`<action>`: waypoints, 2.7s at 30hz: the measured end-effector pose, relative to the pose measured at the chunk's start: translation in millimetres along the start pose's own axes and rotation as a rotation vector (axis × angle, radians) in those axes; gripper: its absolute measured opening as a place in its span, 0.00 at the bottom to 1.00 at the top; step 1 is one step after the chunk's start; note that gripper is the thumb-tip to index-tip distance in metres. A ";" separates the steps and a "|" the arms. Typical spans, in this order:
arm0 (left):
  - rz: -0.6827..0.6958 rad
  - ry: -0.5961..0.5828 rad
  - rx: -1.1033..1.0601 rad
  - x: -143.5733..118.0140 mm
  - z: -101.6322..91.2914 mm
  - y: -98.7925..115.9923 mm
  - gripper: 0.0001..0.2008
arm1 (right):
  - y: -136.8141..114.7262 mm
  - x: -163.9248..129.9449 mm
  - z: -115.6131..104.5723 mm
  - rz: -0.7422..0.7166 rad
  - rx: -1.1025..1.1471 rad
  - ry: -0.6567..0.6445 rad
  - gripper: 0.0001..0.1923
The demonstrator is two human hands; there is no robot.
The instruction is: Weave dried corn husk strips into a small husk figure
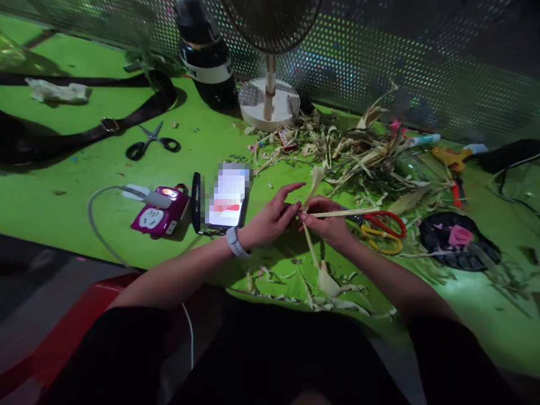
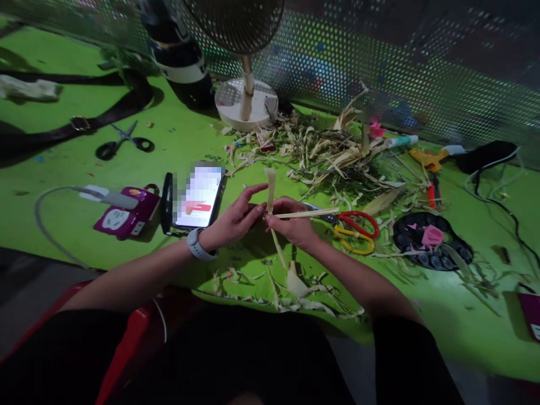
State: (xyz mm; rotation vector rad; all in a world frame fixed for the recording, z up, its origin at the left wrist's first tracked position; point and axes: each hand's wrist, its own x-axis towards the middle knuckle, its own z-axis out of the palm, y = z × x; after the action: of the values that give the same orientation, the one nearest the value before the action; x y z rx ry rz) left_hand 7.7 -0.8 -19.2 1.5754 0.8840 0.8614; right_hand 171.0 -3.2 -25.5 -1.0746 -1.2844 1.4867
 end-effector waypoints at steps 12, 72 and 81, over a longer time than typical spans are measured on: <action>-0.076 -0.090 -0.234 -2.3 1.0 0.5 0.27 | -1.5 1.4 -6.4 -0.095 -0.128 0.088 0.09; -0.322 0.125 -0.587 18.1 -23.4 -1.7 0.05 | -6.1 3.3 -32.6 -0.948 -0.983 -0.096 0.11; -0.273 0.312 -0.832 18.2 -16.0 -2.1 0.13 | -0.5 1.0 -3.3 0.094 -0.126 -0.197 0.19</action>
State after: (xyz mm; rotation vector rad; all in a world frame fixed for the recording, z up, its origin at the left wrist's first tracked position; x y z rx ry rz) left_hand 1.8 22.7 -17.4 0.5976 0.7792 1.1005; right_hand 174.0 -1.5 -25.4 -1.1040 -1.4991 1.6326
